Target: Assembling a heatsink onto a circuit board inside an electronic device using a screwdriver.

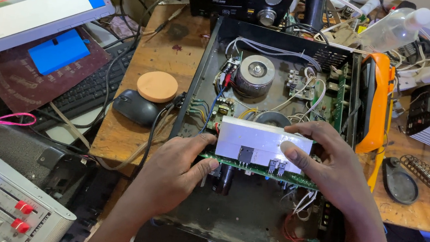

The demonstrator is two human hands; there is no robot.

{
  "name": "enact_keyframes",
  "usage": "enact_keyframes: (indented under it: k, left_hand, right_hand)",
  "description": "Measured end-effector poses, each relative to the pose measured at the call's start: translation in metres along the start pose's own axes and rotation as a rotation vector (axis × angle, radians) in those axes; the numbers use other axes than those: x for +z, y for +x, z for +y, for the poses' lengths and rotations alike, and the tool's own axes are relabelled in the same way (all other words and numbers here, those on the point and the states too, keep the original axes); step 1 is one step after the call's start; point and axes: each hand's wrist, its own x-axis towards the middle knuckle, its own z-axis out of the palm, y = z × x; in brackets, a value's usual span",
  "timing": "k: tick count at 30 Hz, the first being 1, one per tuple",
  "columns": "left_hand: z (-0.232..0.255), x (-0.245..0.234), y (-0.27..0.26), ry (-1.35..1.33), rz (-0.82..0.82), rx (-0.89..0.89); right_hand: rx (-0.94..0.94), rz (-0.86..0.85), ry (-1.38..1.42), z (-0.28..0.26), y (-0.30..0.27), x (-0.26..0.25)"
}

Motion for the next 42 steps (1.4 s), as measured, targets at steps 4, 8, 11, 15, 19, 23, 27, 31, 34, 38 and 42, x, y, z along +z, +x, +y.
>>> enact_keyframes:
  k: [4, 8, 11, 15, 19, 23, 27, 31, 34, 38, 42]
  left_hand:
    - [0.003, -0.002, 0.0, -0.029, 0.029, 0.006]
    - [0.01, -0.007, 0.0, -0.048, -0.003, -0.038]
    - [0.013, -0.008, 0.001, -0.051, 0.012, -0.021]
    - [0.016, -0.009, 0.001, -0.067, 0.032, -0.005]
    - [0.014, -0.008, 0.0, -0.066, 0.032, 0.013]
    - [0.006, -0.005, 0.001, -0.06, 0.026, 0.021]
    - [0.008, -0.009, -0.001, -0.077, 0.006, -0.005]
    - [0.008, -0.011, -0.001, -0.083, 0.003, 0.019]
    - [0.006, -0.01, -0.001, -0.072, 0.012, 0.032]
    - [0.006, -0.011, -0.002, -0.082, -0.005, 0.02]
    - [0.002, -0.01, -0.002, -0.068, -0.025, 0.01]
  right_hand:
    - [-0.108, -0.016, 0.008, 0.013, 0.001, 0.0]
    - [-0.165, -0.052, -0.009, 0.022, 0.004, 0.001]
    - [-0.198, -0.061, -0.031, 0.022, 0.003, 0.0]
    - [-0.165, -0.085, -0.086, 0.021, 0.003, 0.0]
    - [-0.18, -0.086, -0.055, 0.021, 0.001, 0.0]
    - [-0.206, -0.087, -0.059, 0.019, 0.0, -0.001]
    - [-0.221, -0.075, -0.034, 0.019, -0.001, 0.0]
    - [-0.222, -0.06, -0.051, 0.019, -0.001, 0.001]
    - [-0.21, -0.061, -0.054, 0.018, -0.002, 0.001]
    - [-0.181, -0.072, -0.031, 0.013, -0.004, -0.001]
    - [-0.159, -0.088, -0.025, 0.019, -0.003, -0.001]
